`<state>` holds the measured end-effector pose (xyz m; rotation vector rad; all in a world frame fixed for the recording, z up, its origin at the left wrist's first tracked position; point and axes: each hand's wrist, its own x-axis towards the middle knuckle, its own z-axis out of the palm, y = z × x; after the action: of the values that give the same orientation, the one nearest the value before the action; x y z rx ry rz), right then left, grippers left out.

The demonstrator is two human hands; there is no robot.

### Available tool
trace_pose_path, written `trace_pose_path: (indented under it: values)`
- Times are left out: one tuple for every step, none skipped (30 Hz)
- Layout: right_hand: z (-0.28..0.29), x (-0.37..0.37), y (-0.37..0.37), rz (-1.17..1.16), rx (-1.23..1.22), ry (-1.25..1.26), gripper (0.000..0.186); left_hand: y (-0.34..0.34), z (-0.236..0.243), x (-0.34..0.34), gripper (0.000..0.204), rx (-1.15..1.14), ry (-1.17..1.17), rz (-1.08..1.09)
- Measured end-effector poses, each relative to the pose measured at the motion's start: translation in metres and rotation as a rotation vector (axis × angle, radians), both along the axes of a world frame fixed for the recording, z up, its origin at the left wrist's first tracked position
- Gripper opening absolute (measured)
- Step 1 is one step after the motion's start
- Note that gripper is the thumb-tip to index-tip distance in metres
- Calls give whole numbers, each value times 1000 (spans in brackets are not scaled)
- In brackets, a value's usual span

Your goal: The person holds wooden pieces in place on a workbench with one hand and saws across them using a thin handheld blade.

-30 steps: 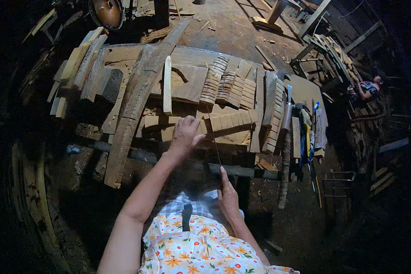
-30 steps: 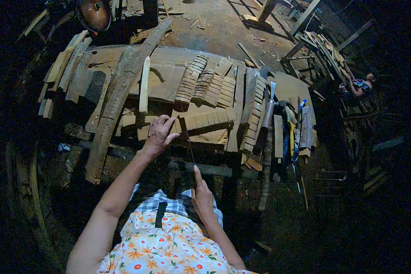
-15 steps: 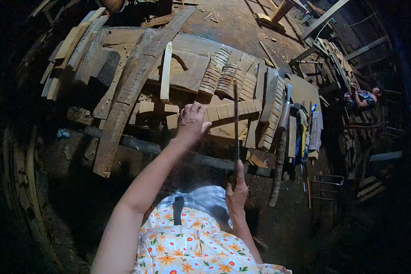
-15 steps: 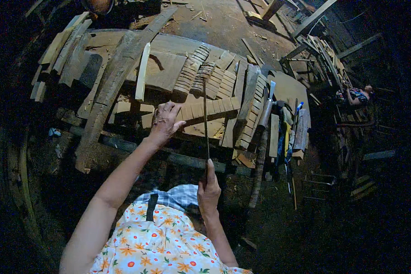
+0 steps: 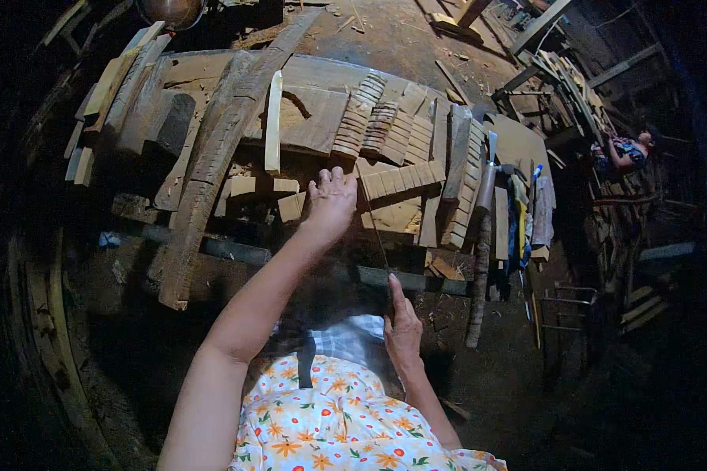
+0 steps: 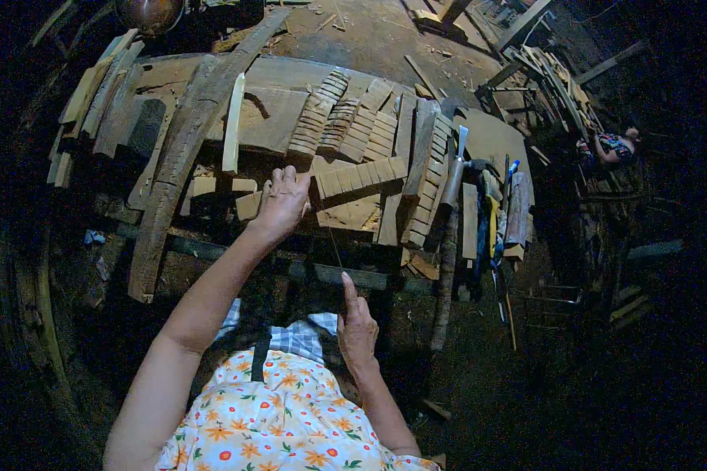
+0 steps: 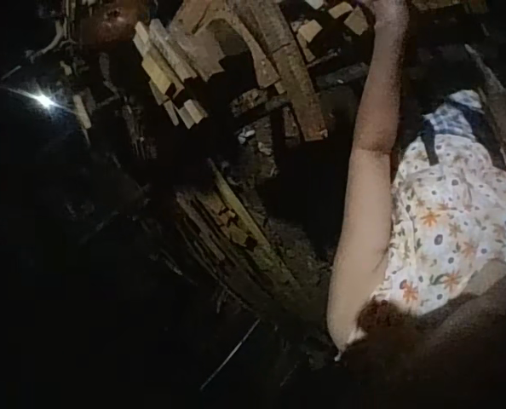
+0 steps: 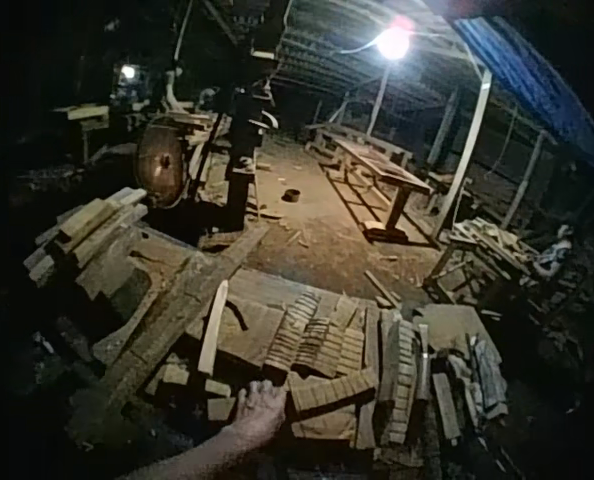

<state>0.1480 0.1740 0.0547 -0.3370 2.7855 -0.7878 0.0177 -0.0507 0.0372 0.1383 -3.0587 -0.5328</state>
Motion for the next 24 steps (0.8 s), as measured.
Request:
trace_pose_path:
  values:
    - [0,0,0,6,12,-2,87,0,-2,-1,43,-37,9,-6]
    - [1,1,0,0,9,-2,87,1,-4,-1,40,-74,19,-11]
    - [3,2,0,13,19,-1,87,1,-4,-2,40,-76,20,-16]
    - [4,2,0,27,29,-1,86,1,-3,-2,38,-64,4,-9]
    - [4,1,1,24,26,0,86,1,-2,-3,35,-52,-11,-2]
    - [4,1,2,32,16,13,85,2,-3,-4,35,-54,-11,-8]
    - [5,0,3,41,6,27,85,3,-4,-4,36,-65,3,-9]
    - [5,0,4,36,4,28,85,3,-4,-5,36,-77,16,-10]
    - [5,0,5,43,4,30,84,3,-3,-6,36,-80,18,-13]
    - [5,-1,5,49,3,33,83,2,-2,-6,35,-79,5,-19]
    - [4,-2,4,47,0,36,83,1,-1,-6,34,-77,-7,-26]
    - [2,-4,4,51,14,30,82,1,-2,-6,34,-80,-7,-26]
    - [1,-6,4,55,28,25,82,1,-2,-5,34,-83,4,-37]
    - [1,-9,1,54,25,28,82,1,-1,-5,33,-86,16,-48]
    - [0,-13,-3,60,52,27,82,0,-5,-4,33,-87,18,-47]
    - [0,-15,-6,65,79,27,81,0,-8,-4,34,-105,40,-47]
    - [-4,-15,-5,65,79,30,81,0,-12,-4,34,-123,63,-47]
    - [-10,-15,-4,69,45,56,81,0,-9,-4,34,-127,69,-46]
    - [-13,-14,-2,73,12,83,80,0,-7,-2,28,-117,58,-53]
    - [-12,-10,1,72,9,89,80,1,-4,-2,22,-106,46,-59]
    - [-8,-4,5,79,31,81,79,0,-3,-2,22,-107,53,-59]
    - [-5,-1,7,85,54,73,78,-1,-3,-2,23,-102,29,-63]
    - [-7,0,8,86,55,78,78,-2,-2,-3,24,-95,5,-67]
    - [-7,2,8,76,59,70,77,-2,-2,-2,24,-94,7,-68]
